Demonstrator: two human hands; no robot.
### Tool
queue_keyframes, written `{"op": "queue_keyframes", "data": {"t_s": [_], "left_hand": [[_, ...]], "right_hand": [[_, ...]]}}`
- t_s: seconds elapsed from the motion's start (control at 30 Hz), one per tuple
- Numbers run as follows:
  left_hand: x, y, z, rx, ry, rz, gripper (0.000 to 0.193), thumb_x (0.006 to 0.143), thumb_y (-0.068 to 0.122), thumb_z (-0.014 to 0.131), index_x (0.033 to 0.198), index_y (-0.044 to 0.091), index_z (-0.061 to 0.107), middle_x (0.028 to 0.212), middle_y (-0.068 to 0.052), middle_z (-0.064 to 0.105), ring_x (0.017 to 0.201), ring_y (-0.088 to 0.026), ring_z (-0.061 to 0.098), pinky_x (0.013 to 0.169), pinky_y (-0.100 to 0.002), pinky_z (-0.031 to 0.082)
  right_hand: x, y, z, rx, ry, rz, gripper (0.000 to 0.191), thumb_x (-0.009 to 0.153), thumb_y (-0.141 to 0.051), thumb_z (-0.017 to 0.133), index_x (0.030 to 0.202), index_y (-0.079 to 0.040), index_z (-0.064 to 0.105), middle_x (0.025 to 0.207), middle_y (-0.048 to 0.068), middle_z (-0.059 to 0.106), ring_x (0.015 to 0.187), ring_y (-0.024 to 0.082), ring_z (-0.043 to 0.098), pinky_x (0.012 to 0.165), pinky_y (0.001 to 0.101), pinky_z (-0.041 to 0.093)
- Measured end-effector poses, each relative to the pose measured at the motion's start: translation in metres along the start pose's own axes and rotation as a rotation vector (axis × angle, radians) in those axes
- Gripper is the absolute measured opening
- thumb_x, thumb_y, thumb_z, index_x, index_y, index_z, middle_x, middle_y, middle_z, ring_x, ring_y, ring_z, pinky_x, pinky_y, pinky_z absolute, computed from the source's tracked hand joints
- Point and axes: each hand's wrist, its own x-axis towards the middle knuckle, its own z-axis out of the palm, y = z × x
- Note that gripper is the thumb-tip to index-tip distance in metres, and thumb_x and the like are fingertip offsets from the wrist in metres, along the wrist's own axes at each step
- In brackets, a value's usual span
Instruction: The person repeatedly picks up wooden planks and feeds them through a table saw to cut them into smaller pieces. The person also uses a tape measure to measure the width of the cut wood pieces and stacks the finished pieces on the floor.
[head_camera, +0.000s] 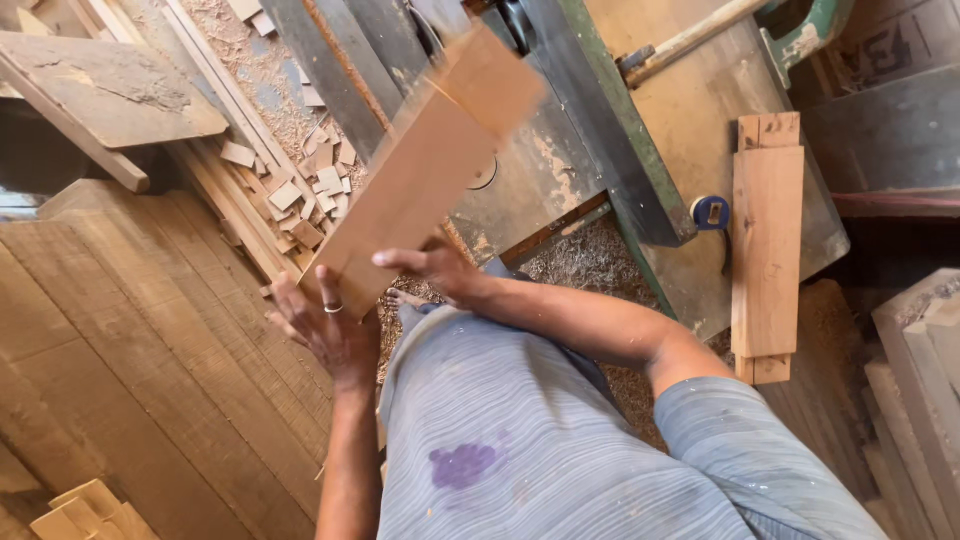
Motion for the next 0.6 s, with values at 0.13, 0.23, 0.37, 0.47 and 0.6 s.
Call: {"op": "queue_keyframes", "data": {"t_s": [0.13, 0.23, 0.37, 0.47, 0.6], "left_hand": [[-0.009, -0.039, 0.022, -0.054, -0.159, 0.163, 0.094, 0.095, 0.024, 0.08, 0.168, 0.033, 0.02, 0.167, -0.019, 0.034, 0.155, -0.037, 0.033, 0.121, -0.057, 0.036], [-0.004, -0.058, 0.029, -0.158, -0.332, 0.196, 0.088, 0.089, 0.02, 0.081, 0.161, 0.031, 0.032, 0.164, -0.02, 0.038, 0.148, -0.038, 0.039, 0.115, -0.054, 0.04], [0.027, -0.069, 0.024, -0.077, -0.531, 0.185, 0.078, 0.079, 0.02, 0.084, 0.15, 0.032, 0.052, 0.161, -0.021, 0.04, 0.145, -0.038, 0.042, 0.112, -0.052, 0.041], [0.052, -0.068, 0.02, -0.027, -0.654, 0.157, 0.081, 0.074, 0.017, 0.084, 0.148, 0.032, 0.055, 0.164, -0.019, 0.039, 0.146, -0.036, 0.041, 0.115, -0.052, 0.04], [0.073, -0.063, 0.022, -0.006, -0.718, 0.152, 0.089, 0.07, 0.01, 0.082, 0.152, 0.033, 0.054, 0.164, -0.018, 0.037, 0.147, -0.035, 0.04, 0.119, -0.051, 0.036]], "right_hand": [[-0.006, 0.041, -0.022, 0.13, 0.051, 0.411, 0.04, 0.091, -0.03, 0.075, 0.119, -0.003, 0.069, 0.114, 0.009, 0.073, 0.109, 0.024, 0.07, 0.096, 0.0366, 0.059], [-0.014, 0.05, -0.036, -0.336, -0.069, 0.398, 0.043, 0.094, -0.042, 0.073, 0.12, -0.008, 0.074, 0.114, 0.007, 0.077, 0.11, 0.023, 0.074, 0.099, 0.0358, 0.057], [-0.025, 0.04, -0.047, -1.097, -0.025, -0.307, 0.032, 0.096, -0.039, 0.077, 0.12, -0.019, 0.073, 0.123, 0.004, 0.075, 0.118, 0.023, 0.072, 0.111, 0.038, 0.054], [-0.012, 0.025, -0.056, -1.53, 0.172, -0.715, 0.045, 0.085, -0.028, 0.068, 0.129, -0.019, 0.069, 0.133, 0.011, 0.068, 0.127, 0.028, 0.063, 0.112, 0.0446, 0.045], [0.022, 0.009, -0.074, -1.699, 0.302, -0.809, 0.046, 0.101, -0.007, 0.052, 0.142, -0.024, 0.065, 0.146, 0.013, 0.058, 0.137, 0.029, 0.052, 0.117, 0.045, 0.038]]}}
